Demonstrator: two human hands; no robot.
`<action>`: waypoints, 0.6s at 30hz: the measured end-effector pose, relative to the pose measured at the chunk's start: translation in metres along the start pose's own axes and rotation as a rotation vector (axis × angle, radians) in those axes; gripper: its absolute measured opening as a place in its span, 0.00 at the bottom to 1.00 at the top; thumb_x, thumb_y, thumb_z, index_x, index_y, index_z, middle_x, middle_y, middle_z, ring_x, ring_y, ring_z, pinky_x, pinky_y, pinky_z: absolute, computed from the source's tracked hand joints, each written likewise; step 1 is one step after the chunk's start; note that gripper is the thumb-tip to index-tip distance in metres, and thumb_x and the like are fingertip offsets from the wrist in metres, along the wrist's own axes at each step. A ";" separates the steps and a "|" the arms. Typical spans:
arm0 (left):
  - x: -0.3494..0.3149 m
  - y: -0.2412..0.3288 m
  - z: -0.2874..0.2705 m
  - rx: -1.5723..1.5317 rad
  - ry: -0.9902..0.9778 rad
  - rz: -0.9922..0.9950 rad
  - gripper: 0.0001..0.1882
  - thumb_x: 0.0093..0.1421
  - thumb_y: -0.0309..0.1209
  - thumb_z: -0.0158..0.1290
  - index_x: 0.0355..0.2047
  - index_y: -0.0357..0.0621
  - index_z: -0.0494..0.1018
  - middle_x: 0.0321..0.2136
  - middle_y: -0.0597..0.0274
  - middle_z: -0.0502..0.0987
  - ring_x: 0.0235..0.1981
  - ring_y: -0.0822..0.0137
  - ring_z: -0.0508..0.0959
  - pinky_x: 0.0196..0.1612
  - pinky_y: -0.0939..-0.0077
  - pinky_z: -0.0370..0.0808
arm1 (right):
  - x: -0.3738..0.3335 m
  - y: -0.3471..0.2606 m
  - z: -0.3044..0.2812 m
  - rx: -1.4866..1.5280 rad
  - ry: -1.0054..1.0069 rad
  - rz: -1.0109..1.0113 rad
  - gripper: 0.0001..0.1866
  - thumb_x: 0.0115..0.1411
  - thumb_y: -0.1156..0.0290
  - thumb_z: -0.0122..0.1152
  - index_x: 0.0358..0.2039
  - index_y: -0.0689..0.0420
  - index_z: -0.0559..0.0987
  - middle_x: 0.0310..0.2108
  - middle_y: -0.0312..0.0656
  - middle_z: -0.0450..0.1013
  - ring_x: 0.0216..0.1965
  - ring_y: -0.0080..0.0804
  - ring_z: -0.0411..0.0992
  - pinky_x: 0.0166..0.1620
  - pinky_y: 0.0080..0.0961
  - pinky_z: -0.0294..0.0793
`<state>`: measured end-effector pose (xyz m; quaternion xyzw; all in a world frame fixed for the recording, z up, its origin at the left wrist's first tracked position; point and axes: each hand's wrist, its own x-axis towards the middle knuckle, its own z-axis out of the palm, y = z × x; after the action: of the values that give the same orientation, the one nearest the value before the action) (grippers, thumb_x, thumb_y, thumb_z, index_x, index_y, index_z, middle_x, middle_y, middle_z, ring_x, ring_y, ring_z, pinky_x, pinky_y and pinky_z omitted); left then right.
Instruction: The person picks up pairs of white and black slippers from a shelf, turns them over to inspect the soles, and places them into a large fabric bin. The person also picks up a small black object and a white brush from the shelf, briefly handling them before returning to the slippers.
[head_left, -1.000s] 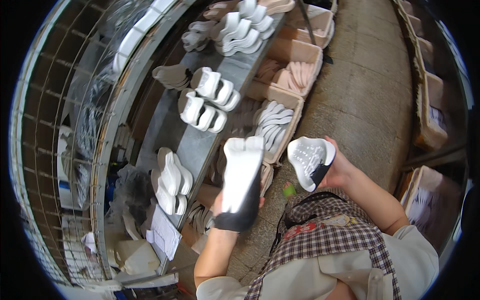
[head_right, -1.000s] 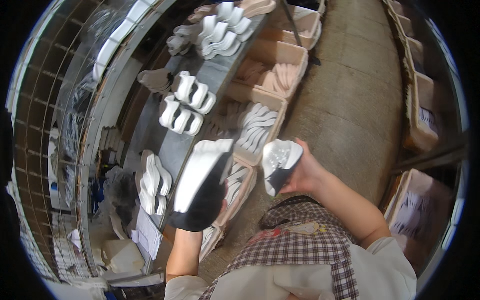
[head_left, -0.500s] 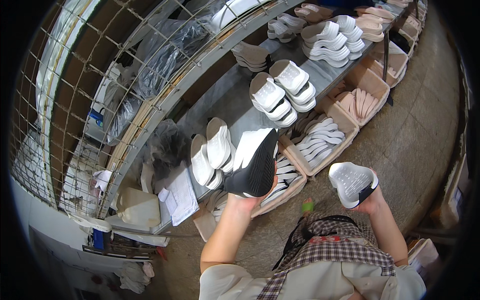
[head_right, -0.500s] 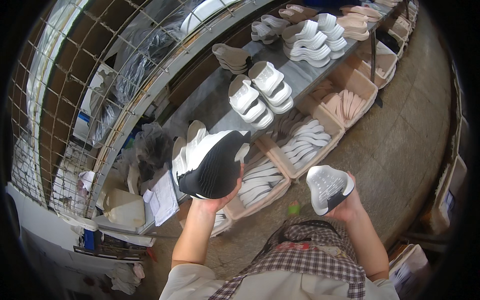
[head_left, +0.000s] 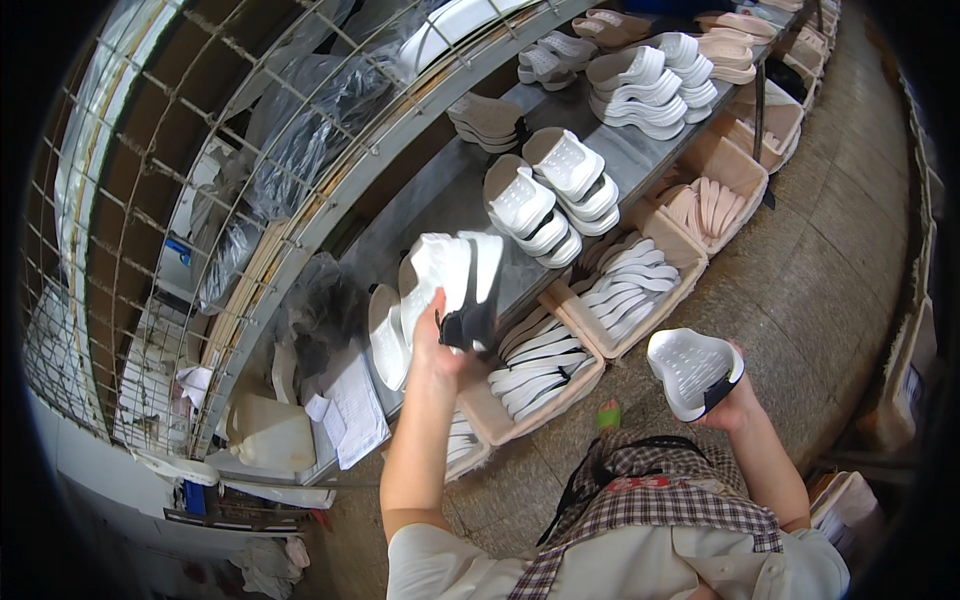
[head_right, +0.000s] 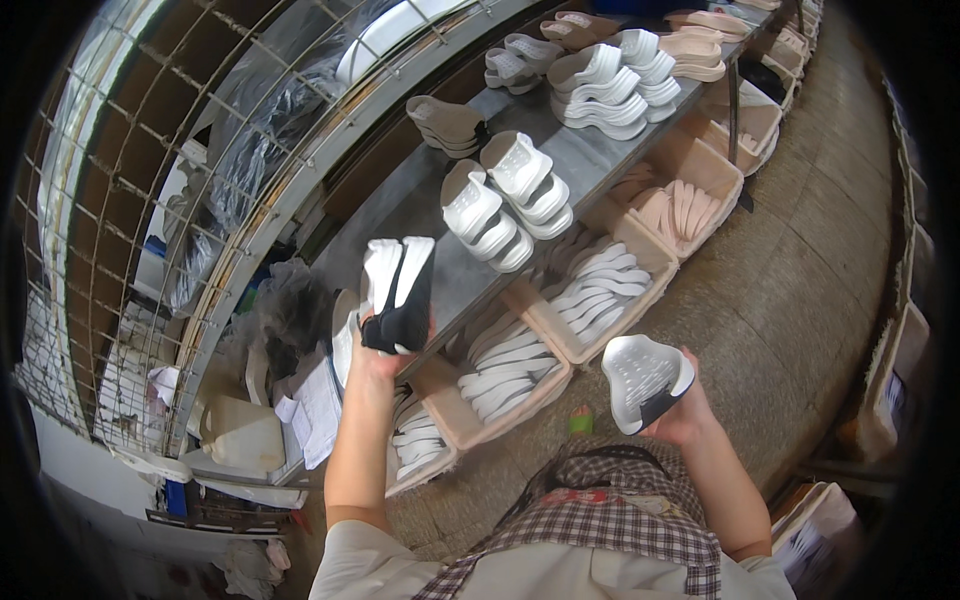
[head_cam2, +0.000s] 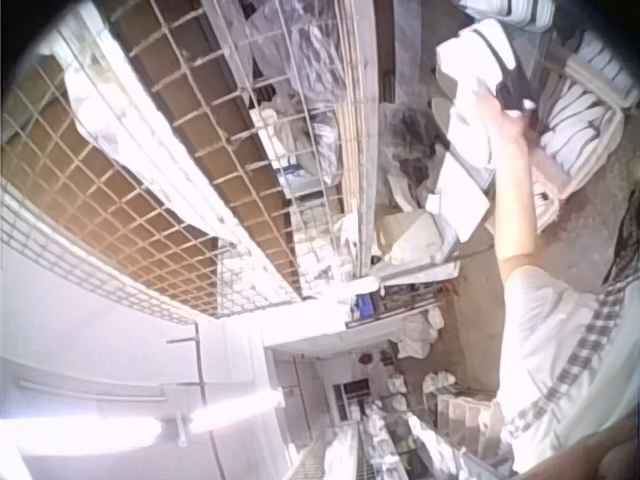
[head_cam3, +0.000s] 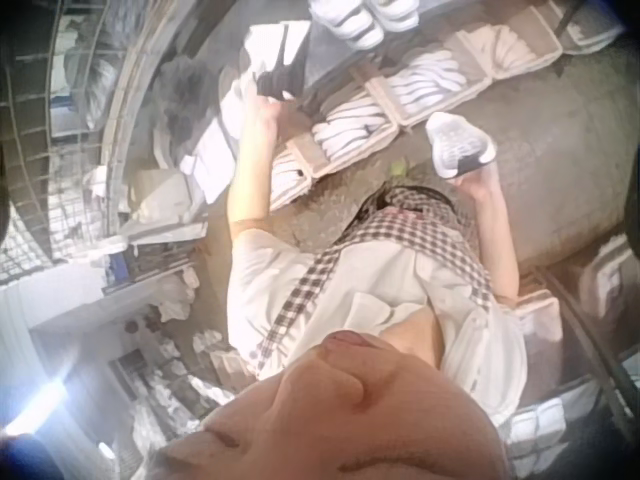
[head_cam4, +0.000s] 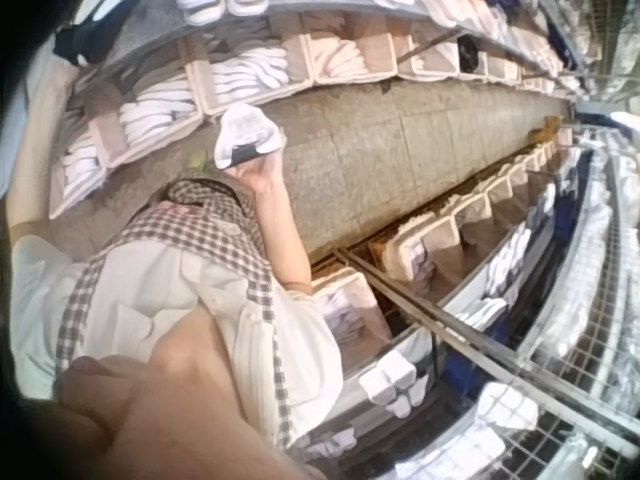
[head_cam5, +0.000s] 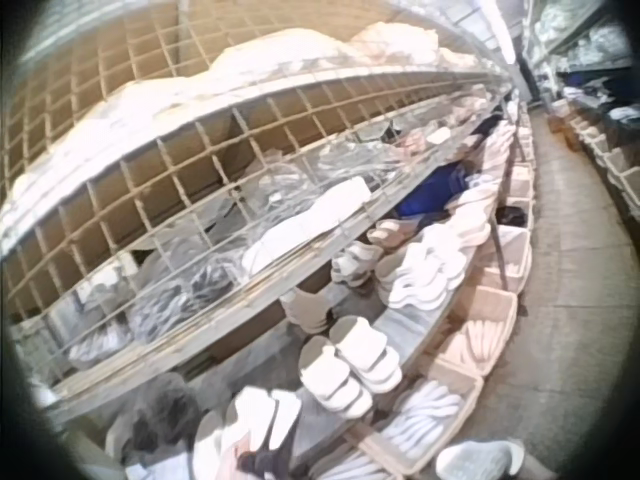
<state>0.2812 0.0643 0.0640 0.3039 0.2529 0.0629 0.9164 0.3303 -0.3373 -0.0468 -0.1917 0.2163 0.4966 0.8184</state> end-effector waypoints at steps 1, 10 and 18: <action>0.017 0.014 -0.005 0.106 0.015 0.080 0.22 0.62 0.43 0.42 0.48 0.38 0.67 0.41 0.50 0.75 0.41 0.52 0.75 0.42 0.54 0.74 | 0.001 0.001 0.000 0.008 -0.005 -0.001 0.39 0.55 0.30 0.25 0.51 0.45 0.71 0.47 0.38 0.71 0.44 0.38 0.71 0.37 0.45 0.72; 0.024 0.036 0.004 0.049 0.139 0.269 0.22 0.63 0.40 0.38 0.53 0.41 0.63 0.53 0.45 0.64 0.59 0.45 0.58 0.61 0.45 0.50 | -0.001 0.006 0.016 -0.035 0.047 -0.098 0.40 0.57 0.32 0.24 0.53 0.47 0.70 0.48 0.40 0.70 0.48 0.39 0.68 0.44 0.46 0.69; -0.045 -0.035 0.062 -0.045 0.021 0.079 0.25 0.56 0.29 0.41 0.55 0.32 0.59 0.58 0.40 0.58 0.61 0.43 0.56 0.62 0.50 0.55 | -0.009 0.006 0.046 0.040 -0.081 -0.064 0.38 0.59 0.34 0.27 0.55 0.50 0.68 0.51 0.42 0.67 0.49 0.41 0.66 0.50 0.46 0.65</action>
<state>0.2720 -0.0088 0.1055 0.2923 0.2489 0.1080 0.9170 0.3287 -0.3171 -0.0037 -0.1619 0.1867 0.4729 0.8458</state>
